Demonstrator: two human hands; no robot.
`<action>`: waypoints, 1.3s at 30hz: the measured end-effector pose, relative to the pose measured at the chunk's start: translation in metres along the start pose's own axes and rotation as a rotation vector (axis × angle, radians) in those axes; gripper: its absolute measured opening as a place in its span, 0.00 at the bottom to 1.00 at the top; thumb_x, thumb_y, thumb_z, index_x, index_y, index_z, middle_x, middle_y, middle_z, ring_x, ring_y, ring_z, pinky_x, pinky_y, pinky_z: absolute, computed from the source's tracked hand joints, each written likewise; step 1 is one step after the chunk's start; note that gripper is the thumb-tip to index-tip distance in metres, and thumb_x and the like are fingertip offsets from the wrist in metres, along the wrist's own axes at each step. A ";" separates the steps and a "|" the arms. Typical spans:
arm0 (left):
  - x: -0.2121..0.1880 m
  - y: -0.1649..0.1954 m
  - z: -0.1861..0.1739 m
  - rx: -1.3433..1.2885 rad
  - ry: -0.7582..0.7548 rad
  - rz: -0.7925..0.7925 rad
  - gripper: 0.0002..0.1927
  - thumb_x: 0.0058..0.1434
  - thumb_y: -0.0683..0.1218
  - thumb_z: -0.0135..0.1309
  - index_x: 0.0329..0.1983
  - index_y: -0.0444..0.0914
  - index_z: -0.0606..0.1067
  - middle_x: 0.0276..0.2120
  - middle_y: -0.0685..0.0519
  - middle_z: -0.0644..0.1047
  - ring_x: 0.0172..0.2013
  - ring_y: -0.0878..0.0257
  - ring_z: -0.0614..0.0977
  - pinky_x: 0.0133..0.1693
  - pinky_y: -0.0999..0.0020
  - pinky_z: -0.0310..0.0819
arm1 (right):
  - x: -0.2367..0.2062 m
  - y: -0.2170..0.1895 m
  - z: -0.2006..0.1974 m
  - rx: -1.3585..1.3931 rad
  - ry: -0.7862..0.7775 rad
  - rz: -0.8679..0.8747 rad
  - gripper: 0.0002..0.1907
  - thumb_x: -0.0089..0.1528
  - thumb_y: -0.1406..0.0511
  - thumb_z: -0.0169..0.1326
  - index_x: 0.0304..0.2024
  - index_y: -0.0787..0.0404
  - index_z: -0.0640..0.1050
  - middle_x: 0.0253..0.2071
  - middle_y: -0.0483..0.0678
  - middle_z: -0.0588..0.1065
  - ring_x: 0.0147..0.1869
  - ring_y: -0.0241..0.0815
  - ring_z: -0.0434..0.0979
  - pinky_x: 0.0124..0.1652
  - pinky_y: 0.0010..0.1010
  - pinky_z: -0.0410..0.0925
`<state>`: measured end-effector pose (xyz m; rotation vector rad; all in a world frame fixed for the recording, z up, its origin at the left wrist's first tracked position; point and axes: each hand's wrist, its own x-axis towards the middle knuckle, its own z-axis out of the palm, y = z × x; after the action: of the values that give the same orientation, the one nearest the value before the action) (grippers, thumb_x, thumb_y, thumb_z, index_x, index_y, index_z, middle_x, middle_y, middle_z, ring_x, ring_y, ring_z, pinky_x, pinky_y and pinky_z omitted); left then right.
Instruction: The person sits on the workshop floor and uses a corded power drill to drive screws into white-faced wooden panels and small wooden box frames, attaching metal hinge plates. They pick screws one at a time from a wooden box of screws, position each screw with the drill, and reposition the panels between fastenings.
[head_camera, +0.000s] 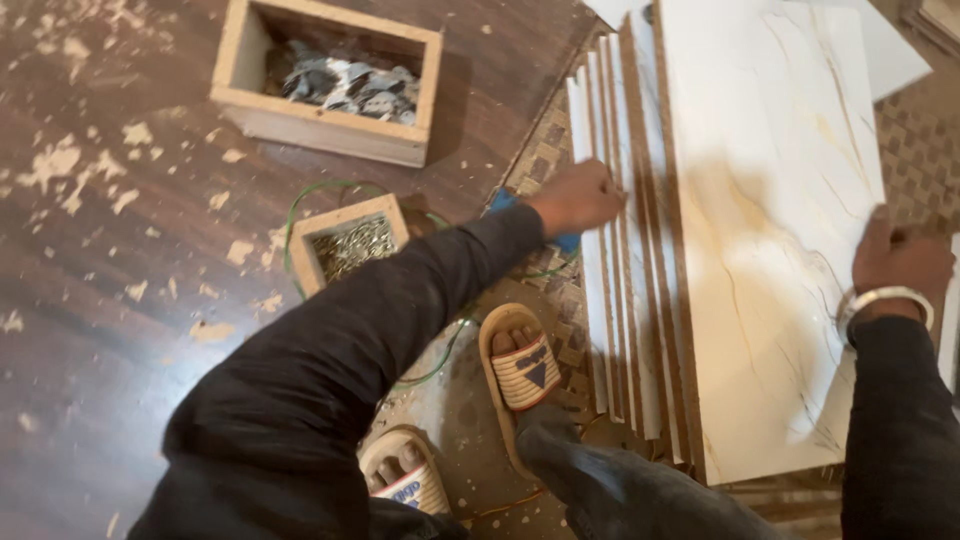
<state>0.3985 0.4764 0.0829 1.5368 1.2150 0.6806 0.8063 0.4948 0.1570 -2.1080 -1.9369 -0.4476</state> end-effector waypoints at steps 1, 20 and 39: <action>-0.007 -0.006 -0.022 0.105 0.094 0.010 0.19 0.59 0.51 0.56 0.18 0.34 0.79 0.14 0.49 0.75 0.16 0.63 0.76 0.25 0.65 0.68 | -0.001 -0.001 0.003 -0.015 -0.023 -0.005 0.24 0.74 0.53 0.52 0.40 0.71 0.81 0.34 0.63 0.77 0.37 0.60 0.78 0.45 0.48 0.71; -0.263 -0.099 -0.172 0.546 0.071 -0.402 0.07 0.55 0.43 0.59 0.33 0.34 0.82 0.28 0.43 0.79 0.31 0.51 0.82 0.36 0.53 0.75 | -0.117 -0.430 -0.055 0.251 -0.514 -1.457 0.24 0.62 0.48 0.59 0.48 0.58 0.79 0.59 0.61 0.76 0.56 0.61 0.76 0.51 0.50 0.71; -0.419 -0.130 -0.215 0.753 0.429 -0.729 0.18 0.60 0.51 0.58 0.43 0.31 0.80 0.39 0.36 0.81 0.39 0.42 0.84 0.39 0.46 0.77 | -0.169 -0.503 0.036 0.732 -0.602 -1.172 0.35 0.54 0.65 0.67 0.63 0.65 0.73 0.47 0.65 0.79 0.50 0.65 0.81 0.52 0.47 0.73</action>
<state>0.0251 0.1609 0.0954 1.3670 2.3799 0.0347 0.2956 0.3981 0.0450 -0.5279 -2.8727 0.7273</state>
